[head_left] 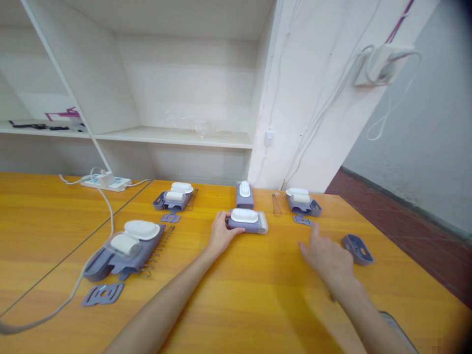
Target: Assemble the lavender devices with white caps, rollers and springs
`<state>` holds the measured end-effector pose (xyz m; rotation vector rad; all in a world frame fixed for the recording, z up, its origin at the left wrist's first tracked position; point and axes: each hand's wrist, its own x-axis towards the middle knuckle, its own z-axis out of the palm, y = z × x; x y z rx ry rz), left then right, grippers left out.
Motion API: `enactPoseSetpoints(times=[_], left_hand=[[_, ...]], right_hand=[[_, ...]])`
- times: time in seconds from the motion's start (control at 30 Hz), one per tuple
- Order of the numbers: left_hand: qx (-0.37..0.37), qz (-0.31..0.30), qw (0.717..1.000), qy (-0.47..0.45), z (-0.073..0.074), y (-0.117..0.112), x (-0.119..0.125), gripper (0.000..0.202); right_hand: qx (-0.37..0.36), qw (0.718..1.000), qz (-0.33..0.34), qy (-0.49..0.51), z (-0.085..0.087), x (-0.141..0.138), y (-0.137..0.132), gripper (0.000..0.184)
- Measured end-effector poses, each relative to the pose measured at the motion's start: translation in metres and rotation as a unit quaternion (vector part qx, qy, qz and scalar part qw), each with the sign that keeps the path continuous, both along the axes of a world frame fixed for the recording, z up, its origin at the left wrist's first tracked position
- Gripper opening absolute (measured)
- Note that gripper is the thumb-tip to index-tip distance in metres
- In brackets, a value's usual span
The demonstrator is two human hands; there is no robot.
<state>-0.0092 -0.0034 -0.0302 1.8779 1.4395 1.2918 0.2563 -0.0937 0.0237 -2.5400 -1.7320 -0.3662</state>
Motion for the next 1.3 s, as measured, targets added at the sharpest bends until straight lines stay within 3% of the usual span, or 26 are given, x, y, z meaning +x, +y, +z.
enactPoseSetpoints(times=[0.1,0.17,0.27,0.37,0.57,0.7,0.87,1.0,1.07,1.13,1.2,1.3], left_hand=[[0.007,-0.003,1.000,0.003,-0.001,0.000,0.000,0.051],[0.009,-0.005,1.000,0.004,-0.001,0.000,0.001,0.051],[0.008,-0.004,1.000,0.003,0.000,0.000,0.000,0.050],[0.006,-0.006,1.000,0.001,0.000,-0.001,0.000,0.050],[0.008,-0.003,1.000,0.006,0.003,-0.001,0.001,0.048],[0.011,-0.006,1.000,0.014,0.005,-0.002,0.002,0.047],[0.025,-0.010,0.999,0.032,0.006,-0.006,0.003,0.045],[0.048,0.014,0.996,0.070,0.011,-0.013,0.004,0.052],[0.070,0.045,0.993,0.089,0.015,-0.017,0.004,0.051],[0.100,0.053,0.986,0.121,0.019,-0.023,0.004,0.037],[0.131,-0.002,0.975,0.180,0.022,-0.029,0.004,0.022],[0.155,-0.136,0.940,0.271,0.024,-0.041,0.007,0.026]], right_hand=[[-0.084,0.995,0.054,0.027,-0.018,0.022,-0.003,0.058],[-0.085,0.990,0.105,0.040,-0.022,0.030,-0.002,0.055],[-0.036,0.983,0.162,0.075,-0.016,0.037,-0.003,0.046],[0.021,0.981,0.156,0.117,-0.005,0.049,-0.011,0.038],[-0.032,0.967,0.115,0.225,-0.009,0.074,-0.027,0.040],[-0.011,0.962,0.131,0.241,-0.015,0.044,-0.022,0.043],[0.034,0.936,0.197,0.290,-0.014,-0.037,-0.007,0.040],[0.065,0.876,0.247,0.408,0.000,-0.086,0.013,0.046],[0.132,0.810,0.290,0.491,0.012,-0.097,0.024,0.050],[0.184,0.720,0.325,0.585,0.023,-0.100,0.034,0.056],[0.223,0.654,0.326,0.645,0.026,-0.100,0.042,0.060],[0.256,0.621,0.278,0.686,0.013,-0.099,0.053,0.064]])
